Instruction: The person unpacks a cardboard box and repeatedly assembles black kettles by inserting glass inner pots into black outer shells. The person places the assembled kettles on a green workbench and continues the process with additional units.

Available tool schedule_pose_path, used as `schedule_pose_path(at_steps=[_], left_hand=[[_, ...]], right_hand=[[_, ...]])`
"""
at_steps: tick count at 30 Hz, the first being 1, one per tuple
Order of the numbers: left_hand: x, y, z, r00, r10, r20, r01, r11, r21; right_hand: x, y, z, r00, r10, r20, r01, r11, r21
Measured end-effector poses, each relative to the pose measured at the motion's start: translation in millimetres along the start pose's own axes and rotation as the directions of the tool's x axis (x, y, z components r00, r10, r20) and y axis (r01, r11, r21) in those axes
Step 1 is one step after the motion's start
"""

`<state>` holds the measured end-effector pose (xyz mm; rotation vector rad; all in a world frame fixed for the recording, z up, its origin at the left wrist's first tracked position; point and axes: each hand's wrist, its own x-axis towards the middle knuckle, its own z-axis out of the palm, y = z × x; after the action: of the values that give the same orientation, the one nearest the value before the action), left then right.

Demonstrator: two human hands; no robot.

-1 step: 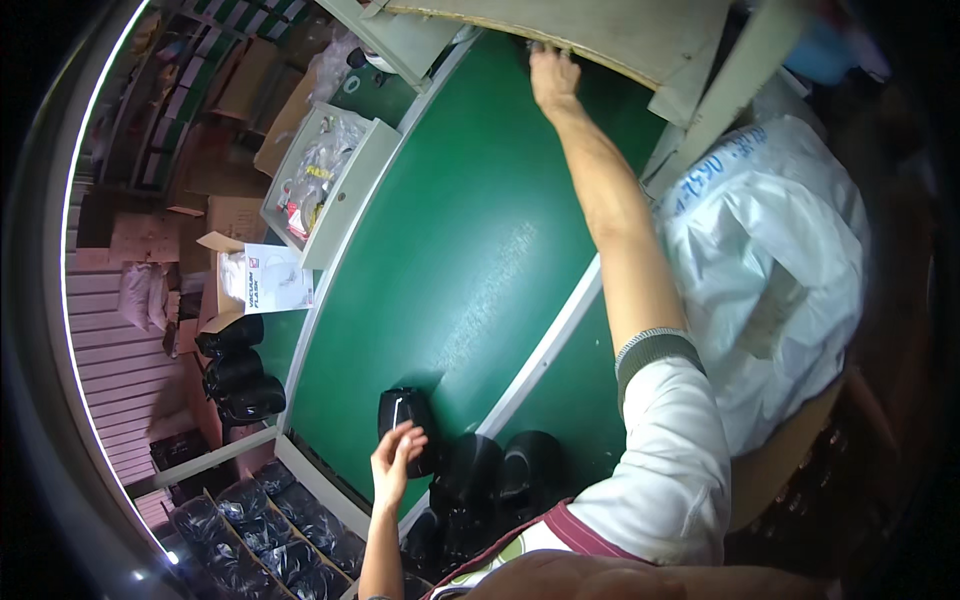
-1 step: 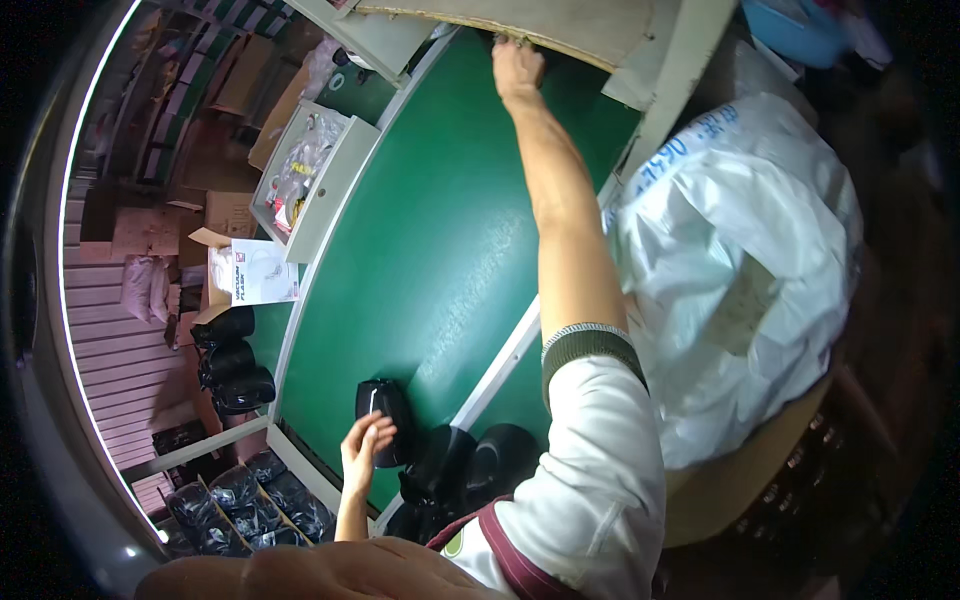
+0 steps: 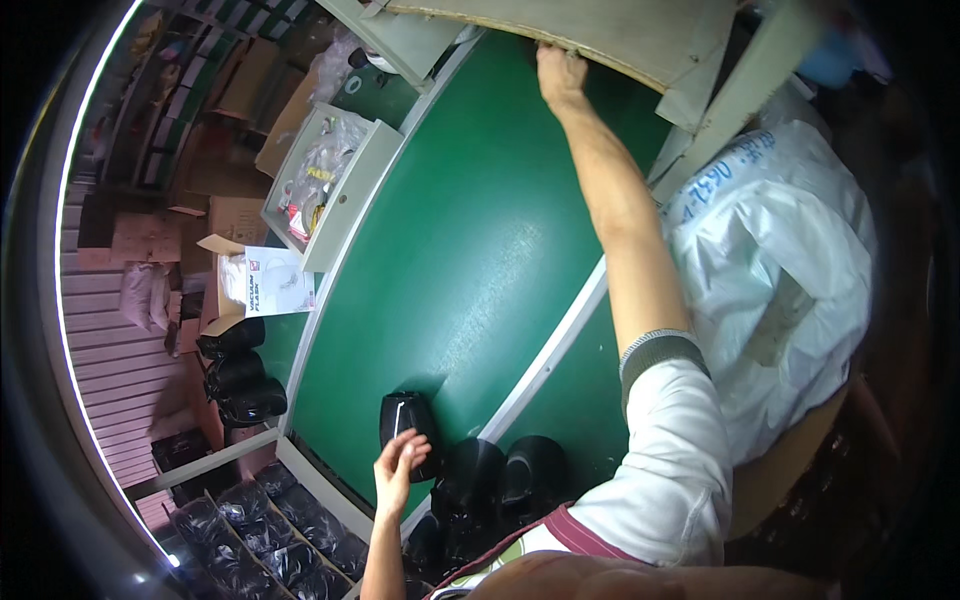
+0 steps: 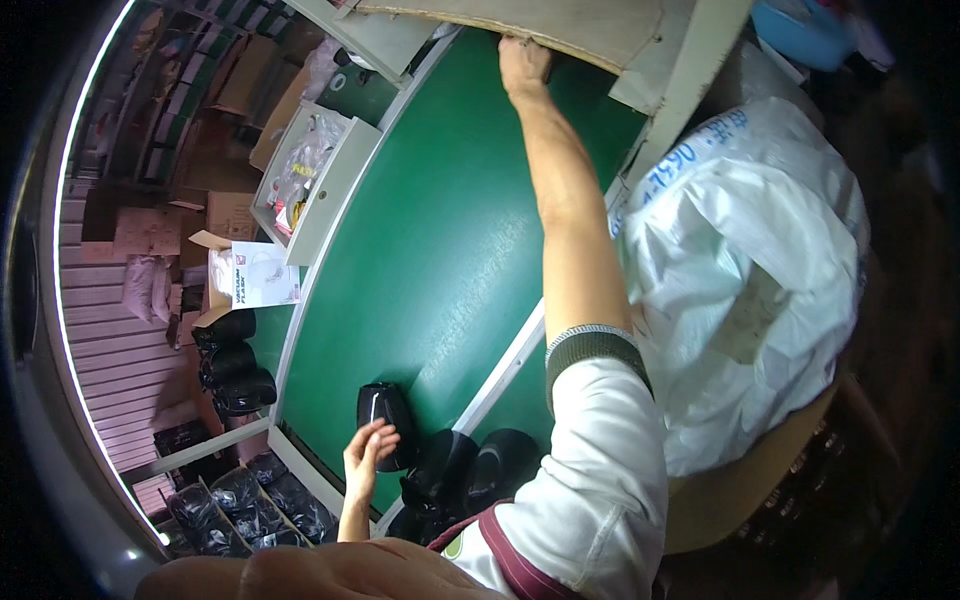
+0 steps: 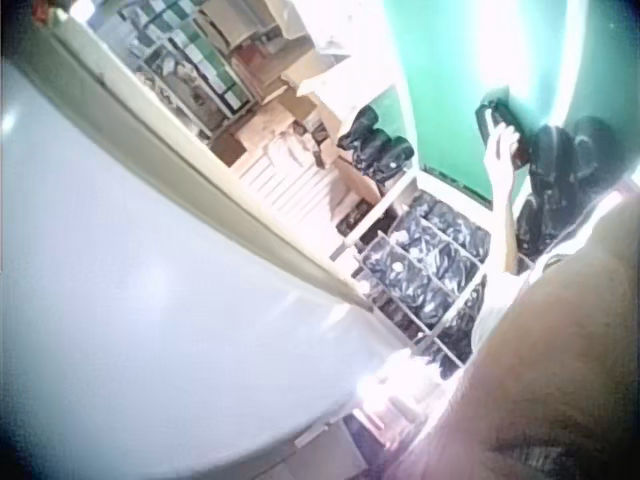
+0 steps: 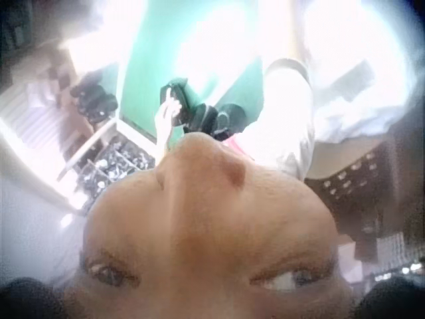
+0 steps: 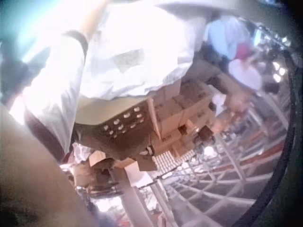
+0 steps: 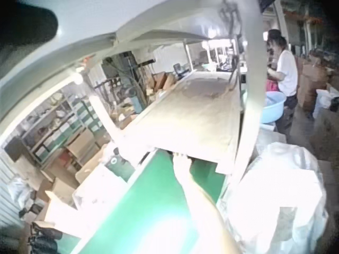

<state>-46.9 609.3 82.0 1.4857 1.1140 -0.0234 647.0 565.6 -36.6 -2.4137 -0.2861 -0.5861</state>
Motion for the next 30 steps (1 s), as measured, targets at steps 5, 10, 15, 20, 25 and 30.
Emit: schedule_pose_path(at_steps=[5,10,15,20,25,30], left_hand=[[-10.0,-8.4,8.7,0.998,-0.059,0.018,0.059,0.998,0.002],[-12.6,-18.8,20.7,0.992,-0.115,0.054,0.117,0.992,-0.044],[-42.2,-15.9,21.8,0.994,-0.095,0.062,0.095,0.996,0.001],[-70.1,-14.6,22.1,0.999,-0.049,0.001,0.049,0.996,0.071],[-66.9,-7.1,28.3,0.99,0.112,0.085,-0.13,0.961,0.246],[-59.7,-25.1,46.1,0.844,0.421,0.334,-0.535,0.597,0.598]], right_hand=[[49.9,17.0,23.1,0.998,0.063,-0.005,-0.06,0.97,0.235],[54.4,16.1,28.8,1.0,0.017,-0.008,-0.016,0.989,0.149],[54.1,12.2,25.2,1.0,0.001,0.001,-0.001,0.999,0.039],[38.0,3.4,21.3,0.999,-0.019,0.04,0.027,0.979,-0.202],[-45.6,-33.2,12.3,0.988,-0.145,-0.06,0.099,0.874,-0.476],[-138.9,-95.0,-93.0,0.632,0.002,0.775,0.331,0.904,-0.272]])
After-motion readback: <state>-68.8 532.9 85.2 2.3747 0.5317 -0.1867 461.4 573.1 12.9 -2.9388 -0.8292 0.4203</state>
